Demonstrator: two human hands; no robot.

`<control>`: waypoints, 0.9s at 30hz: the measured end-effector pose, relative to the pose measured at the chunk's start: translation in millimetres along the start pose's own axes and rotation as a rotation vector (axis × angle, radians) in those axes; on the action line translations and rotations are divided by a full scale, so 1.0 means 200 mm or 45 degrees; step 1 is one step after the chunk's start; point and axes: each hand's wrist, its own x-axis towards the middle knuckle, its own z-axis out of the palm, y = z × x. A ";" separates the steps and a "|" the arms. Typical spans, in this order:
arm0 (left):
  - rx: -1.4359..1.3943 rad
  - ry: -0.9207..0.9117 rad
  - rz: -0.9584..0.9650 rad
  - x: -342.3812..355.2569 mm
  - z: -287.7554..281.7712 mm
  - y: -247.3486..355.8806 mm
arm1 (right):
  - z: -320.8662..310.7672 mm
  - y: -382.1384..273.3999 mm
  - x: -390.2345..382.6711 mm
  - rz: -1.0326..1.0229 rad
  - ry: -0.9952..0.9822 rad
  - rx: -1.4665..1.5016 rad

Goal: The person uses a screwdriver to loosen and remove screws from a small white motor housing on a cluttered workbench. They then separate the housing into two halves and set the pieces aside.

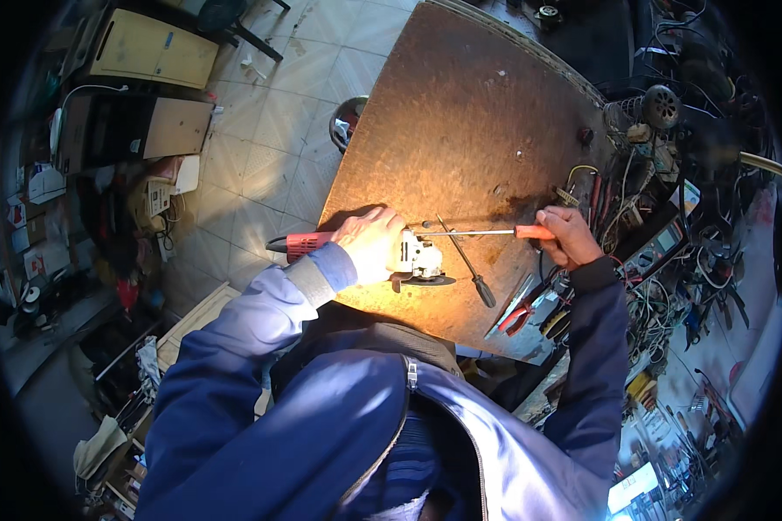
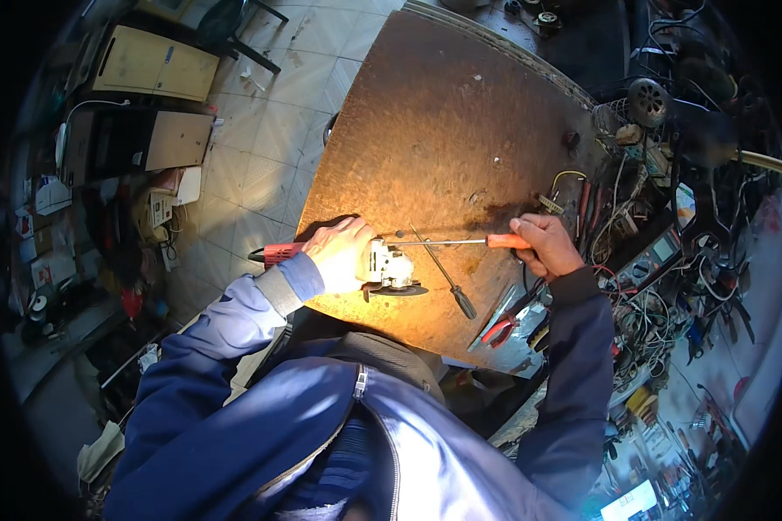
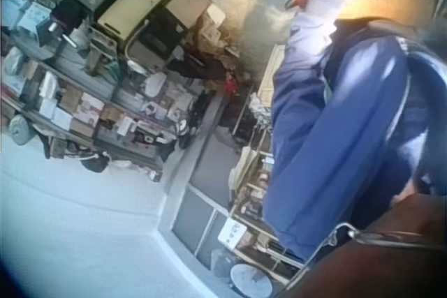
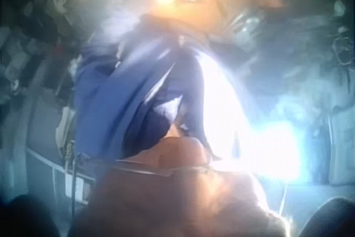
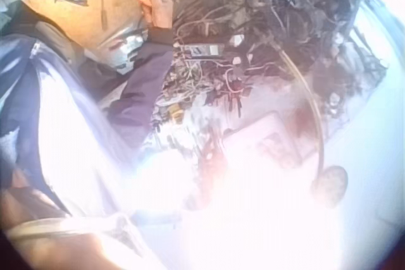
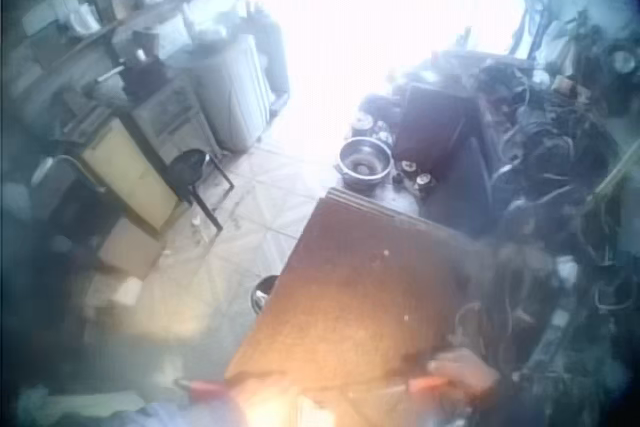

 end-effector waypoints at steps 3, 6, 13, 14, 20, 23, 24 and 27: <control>-0.009 0.010 -0.007 0.00 0.00 0.00 | -0.02 0.03 0.03 -0.216 -0.014 0.023; -0.020 0.035 -0.001 0.00 0.01 0.00 | -0.01 0.05 0.03 -0.276 -0.009 0.087; 0.074 0.026 -0.137 -0.06 -0.07 0.03 | -0.01 0.07 -0.09 0.042 -0.085 0.059; 0.085 0.004 -0.132 -0.08 -0.06 0.00 | 0.00 0.08 -0.10 0.024 -0.079 0.051; 0.120 -0.083 0.002 -0.07 -0.04 -0.10 | 0.04 0.16 -0.12 -0.141 -0.012 0.085; 0.097 0.041 -0.003 -0.11 -0.08 -0.06 | 0.09 0.17 -0.20 -0.200 0.060 0.150; 0.084 0.101 -0.010 -0.14 -0.09 -0.05 | 0.11 0.18 -0.24 -0.219 0.105 0.169; 0.136 0.320 0.052 -0.17 -0.11 0.02 | 0.18 0.23 -0.38 -0.273 0.202 0.230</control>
